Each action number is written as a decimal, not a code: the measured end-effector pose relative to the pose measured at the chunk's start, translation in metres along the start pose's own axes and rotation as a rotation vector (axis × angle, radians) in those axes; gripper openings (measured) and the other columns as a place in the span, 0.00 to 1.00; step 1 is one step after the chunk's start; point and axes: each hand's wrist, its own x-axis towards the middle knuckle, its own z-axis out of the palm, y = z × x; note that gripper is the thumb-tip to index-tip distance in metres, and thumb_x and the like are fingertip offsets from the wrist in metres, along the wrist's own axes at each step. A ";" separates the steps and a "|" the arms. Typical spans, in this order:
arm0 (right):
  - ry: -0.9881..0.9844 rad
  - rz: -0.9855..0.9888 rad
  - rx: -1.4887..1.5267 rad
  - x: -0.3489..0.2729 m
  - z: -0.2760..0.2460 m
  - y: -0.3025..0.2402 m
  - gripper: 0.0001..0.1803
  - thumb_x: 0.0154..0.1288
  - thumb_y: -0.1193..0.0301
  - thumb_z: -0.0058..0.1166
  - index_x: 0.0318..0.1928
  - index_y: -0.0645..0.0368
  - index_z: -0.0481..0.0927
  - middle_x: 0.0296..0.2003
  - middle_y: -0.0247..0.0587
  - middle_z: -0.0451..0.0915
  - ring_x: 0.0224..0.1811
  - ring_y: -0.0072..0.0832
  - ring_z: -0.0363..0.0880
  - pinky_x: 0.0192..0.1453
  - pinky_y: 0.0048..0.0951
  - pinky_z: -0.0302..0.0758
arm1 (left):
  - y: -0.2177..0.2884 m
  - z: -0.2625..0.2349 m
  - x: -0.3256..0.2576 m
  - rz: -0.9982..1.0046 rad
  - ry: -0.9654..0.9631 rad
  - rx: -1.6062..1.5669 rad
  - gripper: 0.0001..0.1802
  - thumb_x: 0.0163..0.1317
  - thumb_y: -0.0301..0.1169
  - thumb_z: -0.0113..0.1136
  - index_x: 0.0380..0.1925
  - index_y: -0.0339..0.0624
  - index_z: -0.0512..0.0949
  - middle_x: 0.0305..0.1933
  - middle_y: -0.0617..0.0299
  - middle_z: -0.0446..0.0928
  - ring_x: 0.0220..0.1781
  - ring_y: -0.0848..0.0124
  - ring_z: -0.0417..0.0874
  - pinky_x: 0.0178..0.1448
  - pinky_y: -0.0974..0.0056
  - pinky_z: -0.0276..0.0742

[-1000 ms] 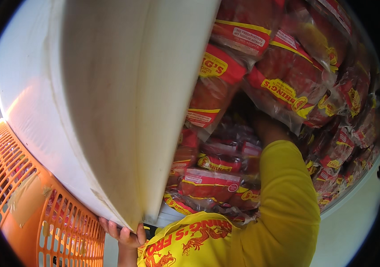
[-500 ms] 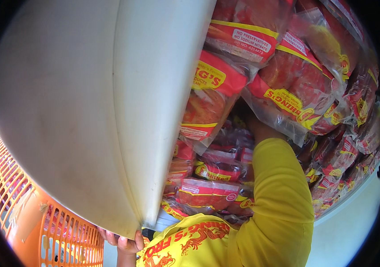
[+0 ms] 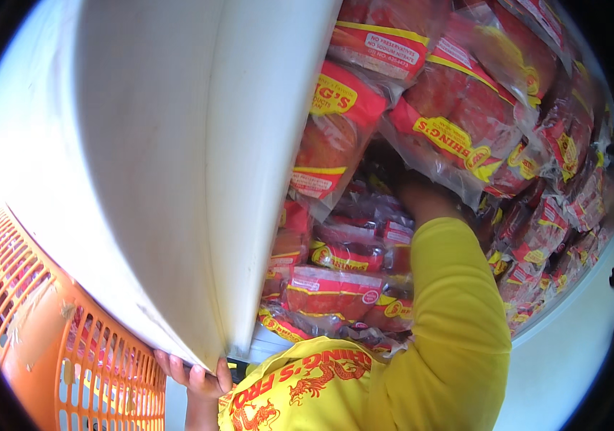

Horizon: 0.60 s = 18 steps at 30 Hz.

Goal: The person repeatedly picks up vacuum-sealed packages of frozen meat from a chest freezer and places them into an orange basket. They continue this cycle, occasionally rearranging the packages in the freezer to access more items.

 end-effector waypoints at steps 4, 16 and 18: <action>0.019 -0.033 -0.058 -0.016 -0.020 -0.005 0.35 0.71 0.43 0.36 0.65 0.56 0.68 0.61 0.58 0.71 0.64 0.47 0.70 0.68 0.45 0.64 | 0.001 -0.001 0.003 0.001 0.017 0.009 0.33 0.62 0.38 0.55 0.67 0.51 0.58 0.73 0.46 0.50 0.74 0.35 0.48 0.73 0.32 0.46; 0.144 0.066 -0.347 -0.165 -0.075 -0.036 0.31 0.67 0.49 0.41 0.61 0.57 0.72 0.55 0.55 0.76 0.58 0.47 0.75 0.64 0.46 0.68 | 0.006 -0.004 0.019 -0.021 0.047 -0.036 0.27 0.58 0.35 0.62 0.58 0.48 0.70 0.69 0.47 0.62 0.72 0.41 0.59 0.72 0.36 0.53; 0.154 0.161 -0.400 -0.199 -0.095 -0.065 0.24 0.57 0.62 0.54 0.54 0.58 0.78 0.47 0.49 0.83 0.51 0.46 0.81 0.57 0.47 0.74 | 0.007 -0.006 0.021 -0.019 0.047 -0.043 0.26 0.58 0.34 0.62 0.58 0.47 0.71 0.69 0.48 0.62 0.72 0.43 0.60 0.72 0.37 0.53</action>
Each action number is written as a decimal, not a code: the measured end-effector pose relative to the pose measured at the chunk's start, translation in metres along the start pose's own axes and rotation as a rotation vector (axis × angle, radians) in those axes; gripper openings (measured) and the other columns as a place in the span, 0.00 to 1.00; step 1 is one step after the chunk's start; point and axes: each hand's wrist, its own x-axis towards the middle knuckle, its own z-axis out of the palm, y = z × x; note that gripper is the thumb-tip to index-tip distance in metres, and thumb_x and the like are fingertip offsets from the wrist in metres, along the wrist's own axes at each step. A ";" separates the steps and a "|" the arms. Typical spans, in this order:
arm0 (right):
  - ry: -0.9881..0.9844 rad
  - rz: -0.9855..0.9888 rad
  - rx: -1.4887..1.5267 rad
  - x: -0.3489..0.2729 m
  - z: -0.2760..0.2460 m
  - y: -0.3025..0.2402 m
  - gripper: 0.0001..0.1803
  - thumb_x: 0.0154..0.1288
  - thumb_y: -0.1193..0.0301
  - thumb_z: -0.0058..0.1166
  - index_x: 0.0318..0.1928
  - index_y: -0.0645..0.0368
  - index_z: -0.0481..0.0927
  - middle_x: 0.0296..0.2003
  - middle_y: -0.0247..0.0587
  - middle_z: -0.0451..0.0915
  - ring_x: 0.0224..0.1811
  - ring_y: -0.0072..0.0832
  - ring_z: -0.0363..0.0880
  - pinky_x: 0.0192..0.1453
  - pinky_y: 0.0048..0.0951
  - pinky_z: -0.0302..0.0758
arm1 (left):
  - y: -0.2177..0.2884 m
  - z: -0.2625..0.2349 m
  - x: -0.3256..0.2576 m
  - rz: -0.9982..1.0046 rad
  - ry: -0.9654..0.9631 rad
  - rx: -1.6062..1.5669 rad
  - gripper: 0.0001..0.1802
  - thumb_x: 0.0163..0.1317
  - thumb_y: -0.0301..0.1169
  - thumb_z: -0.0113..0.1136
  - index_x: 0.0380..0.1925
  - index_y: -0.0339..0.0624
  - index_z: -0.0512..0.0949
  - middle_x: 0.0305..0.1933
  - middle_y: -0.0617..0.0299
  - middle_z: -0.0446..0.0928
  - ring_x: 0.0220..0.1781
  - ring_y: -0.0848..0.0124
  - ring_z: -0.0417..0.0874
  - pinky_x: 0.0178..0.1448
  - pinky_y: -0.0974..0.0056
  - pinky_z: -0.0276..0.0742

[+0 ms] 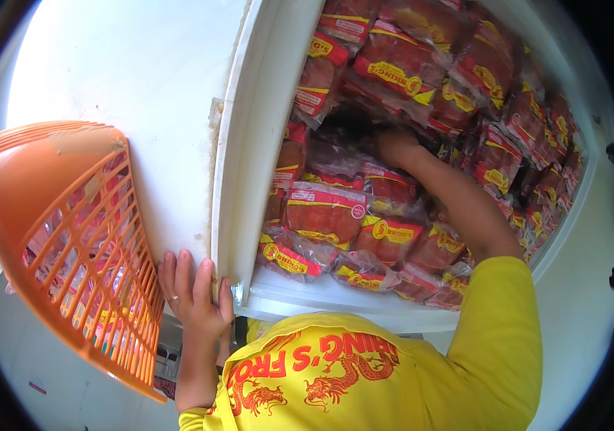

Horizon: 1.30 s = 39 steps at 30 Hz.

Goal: The person repeatedly picks up vacuum-sealed packages of frozen meat from a chest freezer and places them into an orange basket. They continue this cycle, occasionally rearranging the packages in the freezer to access more items.

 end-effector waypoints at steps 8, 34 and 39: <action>0.270 -0.052 0.477 -0.169 -0.125 0.035 0.26 0.46 0.64 0.64 0.49 0.54 0.80 0.40 0.50 0.83 0.43 0.40 0.83 0.48 0.37 0.77 | 0.003 -0.001 0.006 0.026 0.028 0.004 0.27 0.59 0.34 0.62 0.59 0.45 0.71 0.69 0.48 0.63 0.72 0.45 0.60 0.72 0.39 0.54; 1.132 0.096 0.199 -0.111 -0.180 0.170 0.20 0.58 0.76 0.52 0.51 0.45 0.81 0.58 0.39 0.77 0.66 0.42 0.68 0.71 0.46 0.60 | 0.003 -0.002 0.008 0.020 0.018 -0.010 0.29 0.55 0.31 0.63 0.58 0.44 0.71 0.69 0.48 0.62 0.72 0.43 0.59 0.72 0.36 0.54; 1.258 0.117 0.427 -0.085 -0.180 0.155 0.31 0.57 0.56 0.62 0.62 0.40 0.73 0.67 0.42 0.66 0.70 0.46 0.62 0.70 0.49 0.61 | 0.003 -0.002 0.007 0.030 0.005 -0.016 0.32 0.56 0.29 0.61 0.62 0.43 0.67 0.70 0.47 0.61 0.72 0.42 0.58 0.73 0.38 0.52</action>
